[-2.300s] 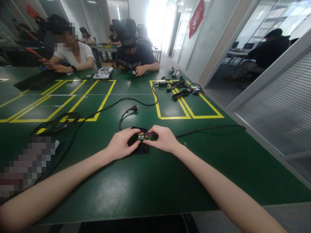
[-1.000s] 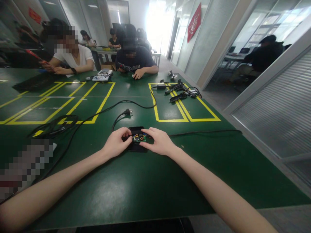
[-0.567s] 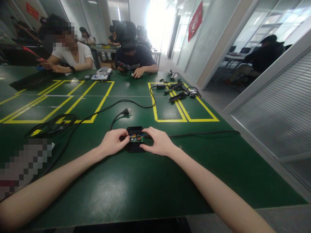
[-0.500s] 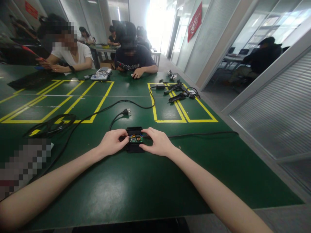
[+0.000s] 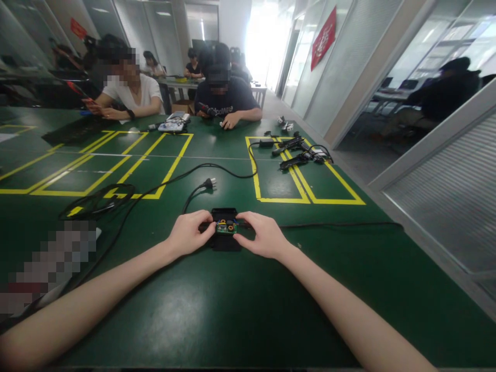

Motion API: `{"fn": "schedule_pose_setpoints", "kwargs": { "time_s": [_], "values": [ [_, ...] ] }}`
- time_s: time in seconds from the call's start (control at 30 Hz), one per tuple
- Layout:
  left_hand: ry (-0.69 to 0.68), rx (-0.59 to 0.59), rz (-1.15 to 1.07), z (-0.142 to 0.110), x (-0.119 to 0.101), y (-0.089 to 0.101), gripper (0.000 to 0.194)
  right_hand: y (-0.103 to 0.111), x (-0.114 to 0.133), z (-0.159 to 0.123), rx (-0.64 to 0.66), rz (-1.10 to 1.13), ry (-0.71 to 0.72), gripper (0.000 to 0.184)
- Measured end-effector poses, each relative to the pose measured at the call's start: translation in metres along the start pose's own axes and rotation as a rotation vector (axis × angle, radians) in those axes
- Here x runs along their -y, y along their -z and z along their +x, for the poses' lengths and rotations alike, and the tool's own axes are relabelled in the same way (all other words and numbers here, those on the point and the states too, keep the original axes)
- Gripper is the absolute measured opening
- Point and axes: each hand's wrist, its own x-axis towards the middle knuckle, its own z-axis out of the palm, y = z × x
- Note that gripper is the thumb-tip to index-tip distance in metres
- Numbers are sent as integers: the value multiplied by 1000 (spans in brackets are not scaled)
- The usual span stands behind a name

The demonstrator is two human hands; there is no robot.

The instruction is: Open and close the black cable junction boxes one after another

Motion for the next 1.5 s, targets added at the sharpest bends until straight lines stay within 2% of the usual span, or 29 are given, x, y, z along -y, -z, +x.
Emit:
{"fn": "schedule_pose_setpoints", "kwargs": {
  "time_s": [0.13,0.23,0.3,0.47,0.57,0.63,0.73,0.8,0.93,1.17,1.4,1.5],
  "values": [
    [19,-46,-40,-1,2,0,19,2,-5,1,0,-34,-106,22],
    [30,-83,-81,-1,5,0,19,6,-10,1,-16,-24,-111,30],
    [-12,-83,-116,-2,7,2,19,9,-12,-1,-22,29,-79,34],
    [-175,7,-252,-7,12,5,13,15,-13,-6,3,162,16,27],
    [-212,77,-291,-11,13,8,10,17,-12,-8,55,192,32,24],
    [-207,120,-281,-13,13,10,17,17,-12,-8,77,197,31,24],
    [-221,178,-214,-14,12,11,42,15,-13,-9,82,181,44,25],
    [-233,202,-164,-14,12,10,45,14,-13,-8,71,163,57,26],
    [-190,191,-126,-14,13,8,36,10,-14,-8,45,119,50,27],
    [-137,173,-56,-14,13,8,35,7,-13,-4,32,71,18,25],
    [-232,73,-49,-12,15,10,40,6,-12,-4,-2,31,40,21],
    [-261,37,-129,-12,16,12,25,7,-10,-3,-23,47,84,17]
  ]
}}
